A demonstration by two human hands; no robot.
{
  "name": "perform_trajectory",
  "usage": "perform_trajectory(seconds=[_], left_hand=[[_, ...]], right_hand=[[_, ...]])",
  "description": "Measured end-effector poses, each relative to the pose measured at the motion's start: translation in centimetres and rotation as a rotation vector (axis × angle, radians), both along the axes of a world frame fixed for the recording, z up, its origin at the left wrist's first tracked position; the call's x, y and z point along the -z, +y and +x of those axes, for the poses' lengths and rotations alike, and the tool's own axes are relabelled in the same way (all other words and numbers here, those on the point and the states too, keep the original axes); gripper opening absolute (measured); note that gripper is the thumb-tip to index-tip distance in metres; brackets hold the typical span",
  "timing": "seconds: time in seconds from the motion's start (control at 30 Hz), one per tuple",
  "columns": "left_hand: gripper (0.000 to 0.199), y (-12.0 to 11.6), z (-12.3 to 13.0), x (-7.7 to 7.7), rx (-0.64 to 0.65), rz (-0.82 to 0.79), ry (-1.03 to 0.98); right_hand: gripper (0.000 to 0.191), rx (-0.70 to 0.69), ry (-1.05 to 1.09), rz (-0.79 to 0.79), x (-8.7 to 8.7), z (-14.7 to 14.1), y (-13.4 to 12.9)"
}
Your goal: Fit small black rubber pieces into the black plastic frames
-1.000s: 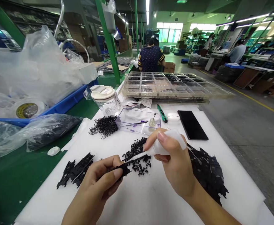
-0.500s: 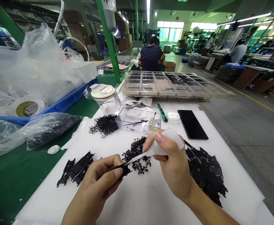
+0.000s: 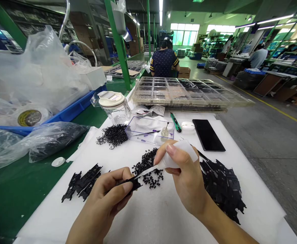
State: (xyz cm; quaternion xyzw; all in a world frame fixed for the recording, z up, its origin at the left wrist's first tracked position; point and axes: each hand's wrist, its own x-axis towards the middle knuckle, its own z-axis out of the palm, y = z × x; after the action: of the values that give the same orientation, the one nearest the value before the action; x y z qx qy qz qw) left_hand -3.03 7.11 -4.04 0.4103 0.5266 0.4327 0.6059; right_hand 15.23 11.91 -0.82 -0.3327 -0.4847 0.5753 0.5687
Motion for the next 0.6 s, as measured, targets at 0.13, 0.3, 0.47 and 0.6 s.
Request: perform_trajectory(seconds=[0.13, 0.3, 0.47, 0.6], left_hand=[[0.026, 0.02, 0.01, -0.02, -0.012, -0.003, -0.002], [0.027, -0.01, 0.04, -0.12, 0.005, 0.007, 0.02], [0.027, -0.07, 0.06, -0.28, 0.013, 0.011, 0.016], [0.027, -0.05, -0.1, -0.13, 0.011, 0.008, 0.028]], right_hand=[[0.037, 0.004, 0.0, -0.005, -0.05, 0.04, -0.01], [0.038, -0.001, 0.001, -0.013, -0.06, 0.0, 0.04], [0.038, -0.015, 0.01, -0.021, 0.06, -0.05, -0.05], [0.038, -0.005, 0.005, -0.021, 0.02, 0.01, -0.1]])
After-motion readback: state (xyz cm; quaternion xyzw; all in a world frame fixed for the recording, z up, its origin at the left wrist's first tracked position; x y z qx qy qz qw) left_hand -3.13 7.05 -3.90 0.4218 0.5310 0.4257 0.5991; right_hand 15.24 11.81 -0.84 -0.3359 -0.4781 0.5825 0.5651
